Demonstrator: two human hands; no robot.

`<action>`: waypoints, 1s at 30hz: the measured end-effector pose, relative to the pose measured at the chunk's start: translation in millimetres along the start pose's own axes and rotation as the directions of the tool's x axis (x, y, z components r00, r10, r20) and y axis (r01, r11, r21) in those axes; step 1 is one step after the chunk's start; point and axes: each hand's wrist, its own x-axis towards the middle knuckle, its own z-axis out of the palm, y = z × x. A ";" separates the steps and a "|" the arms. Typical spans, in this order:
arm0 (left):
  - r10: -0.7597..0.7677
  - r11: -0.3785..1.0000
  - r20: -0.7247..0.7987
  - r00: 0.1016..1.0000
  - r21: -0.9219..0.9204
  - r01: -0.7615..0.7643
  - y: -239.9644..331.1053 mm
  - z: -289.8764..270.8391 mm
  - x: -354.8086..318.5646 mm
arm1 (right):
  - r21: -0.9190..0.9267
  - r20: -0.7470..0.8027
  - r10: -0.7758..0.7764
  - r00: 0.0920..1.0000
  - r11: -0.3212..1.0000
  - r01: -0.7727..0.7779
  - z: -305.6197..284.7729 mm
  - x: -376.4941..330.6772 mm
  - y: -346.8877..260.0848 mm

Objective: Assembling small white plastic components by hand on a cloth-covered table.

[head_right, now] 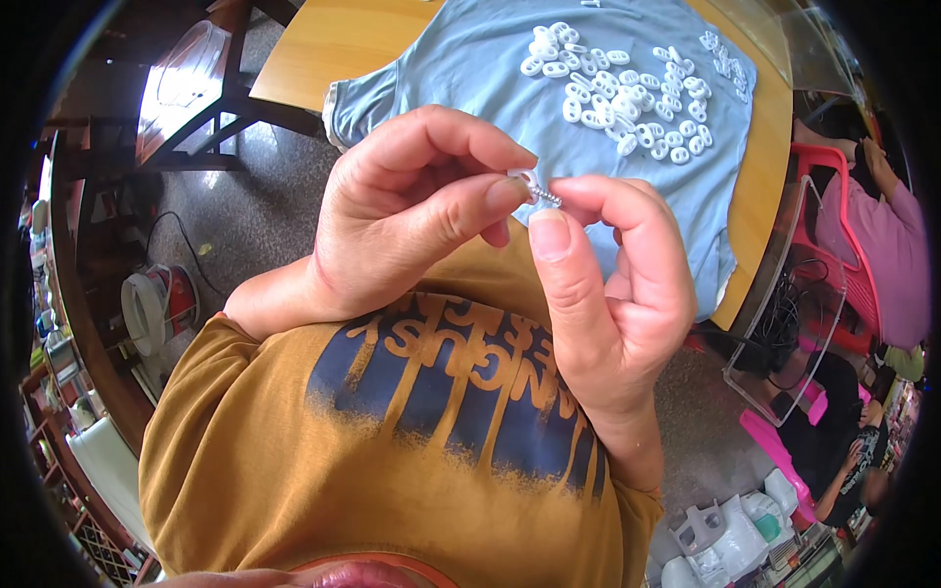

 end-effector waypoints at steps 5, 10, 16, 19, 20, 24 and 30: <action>0.132 0.980 0.027 0.991 0.148 -0.135 -4.7 -1.0 0.8 | 0.015 0.052 0.012 0.999 1.000 -0.012 -0.9 1.6 1.9; 0.261 0.887 0.091 0.961 0.370 -0.276 -7.3 -4.0 3.5 | 0.001 0.022 0.010 1.000 1.000 -0.010 0.8 1.2 4.0; 0.086 0.980 0.015 0.996 0.180 -0.087 -2.9 0.7 -1.0 | -0.054 0.052 -0.058 0.997 0.997 0.061 -0.4 2.2 6.6; -0.212 0.972 0.040 0.976 -0.096 0.215 7.0 -0.8 -0.2 | -0.170 0.074 -0.221 0.972 0.958 0.231 -3.1 4.4 13.1; -0.213 0.972 0.038 0.976 -0.096 0.216 7.4 -1.8 -0.3 | -0.169 0.075 -0.220 0.973 0.958 0.230 -3.2 4.2 13.0; -0.243 0.951 0.079 0.967 -0.176 0.254 7.0 -3.1 -0.9 | -0.200 0.081 -0.235 0.969 0.948 0.246 -3.3 3.7 11.5; -0.169 0.970 0.080 0.982 -0.162 0.180 7.2 -1.7 -3.9 | -0.031 0.077 -0.145 0.986 0.989 0.147 -4.0 1.9 9.8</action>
